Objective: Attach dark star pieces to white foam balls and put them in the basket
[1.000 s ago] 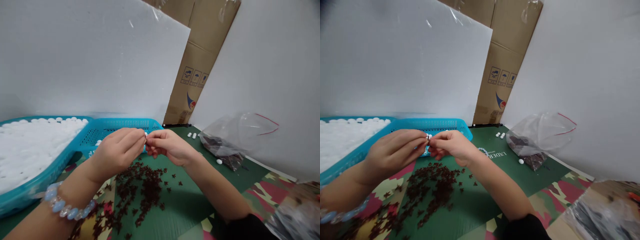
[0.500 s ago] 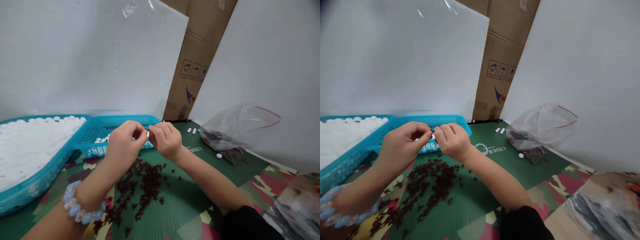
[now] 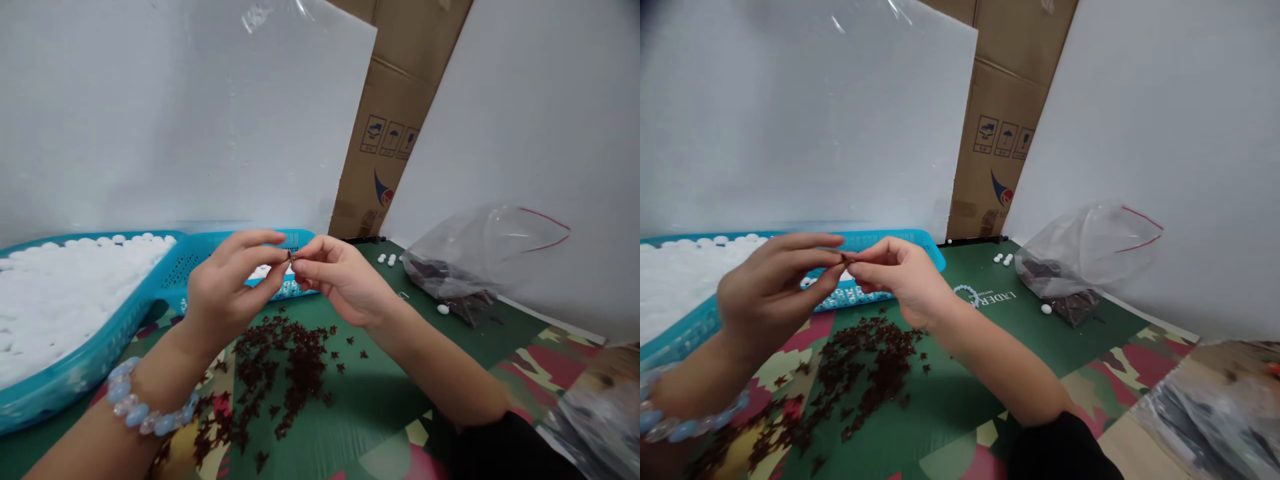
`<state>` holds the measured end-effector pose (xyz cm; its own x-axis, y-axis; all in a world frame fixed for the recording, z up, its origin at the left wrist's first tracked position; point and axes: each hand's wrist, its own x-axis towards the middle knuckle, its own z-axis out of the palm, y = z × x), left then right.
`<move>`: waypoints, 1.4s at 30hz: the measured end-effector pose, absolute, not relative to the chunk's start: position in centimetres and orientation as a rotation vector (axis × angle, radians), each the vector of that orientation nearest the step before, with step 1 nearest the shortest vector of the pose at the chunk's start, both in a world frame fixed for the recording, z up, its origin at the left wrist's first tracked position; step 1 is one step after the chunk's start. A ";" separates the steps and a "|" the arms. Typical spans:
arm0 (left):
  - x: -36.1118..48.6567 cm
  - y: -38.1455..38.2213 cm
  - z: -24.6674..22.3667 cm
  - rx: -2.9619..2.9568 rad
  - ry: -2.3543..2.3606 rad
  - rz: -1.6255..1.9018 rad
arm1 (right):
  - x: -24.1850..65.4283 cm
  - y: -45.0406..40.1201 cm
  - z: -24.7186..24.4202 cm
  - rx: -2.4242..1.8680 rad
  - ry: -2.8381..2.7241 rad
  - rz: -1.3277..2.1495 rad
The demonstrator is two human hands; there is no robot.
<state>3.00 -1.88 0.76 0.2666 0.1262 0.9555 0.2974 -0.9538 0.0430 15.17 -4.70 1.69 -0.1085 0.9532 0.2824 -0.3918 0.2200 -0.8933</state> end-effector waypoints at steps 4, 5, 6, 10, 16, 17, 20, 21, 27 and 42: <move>3.6 -2.0 1.1 -2.823 -0.512 -2.451 | 14.9 -5.2 1.5 -0.534 -1.216 1.076; 3.7 -2.0 1.2 -2.897 -0.474 -2.585 | 14.9 -5.4 1.4 -0.511 -1.240 1.027; 3.8 -2.1 1.2 -2.963 -0.429 -2.679 | 14.8 -5.5 1.4 -0.488 -1.265 0.978; 3.9 -2.3 1.5 -3.130 -0.319 -2.835 | 14.8 -5.7 1.2 -0.375 -1.337 0.726; 3.7 -2.5 1.9 -3.333 -0.270 -2.940 | 14.8 -6.1 1.0 -0.388 -1.465 0.365; 3.7 -2.5 2.1 -3.382 -0.267 -2.923 | 14.8 -6.3 1.0 -0.395 -1.502 0.302; 3.4 -2.7 2.4 -3.491 -0.315 -2.853 | 14.9 -6.9 1.1 -0.422 -1.608 0.116; 3.3 -2.8 2.5 -3.518 -0.344 -2.829 | 14.9 -7.2 1.2 -0.440 -1.637 0.070; 2.5 -3.4 3.1 -3.797 -0.471 -2.398 | 15.0 -8.0 1.9 -0.427 -1.773 0.068; 1.7 -3.8 3.6 -3.771 -0.385 -1.905 | 15.4 -7.5 2.5 -0.658 -1.580 1.123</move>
<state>1.67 -3.79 3.59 0.6950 0.5175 0.4991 -0.2833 -0.4409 0.8517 15.43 -7.47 2.49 -0.3082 0.8494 0.4285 -0.1254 0.4102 -0.9033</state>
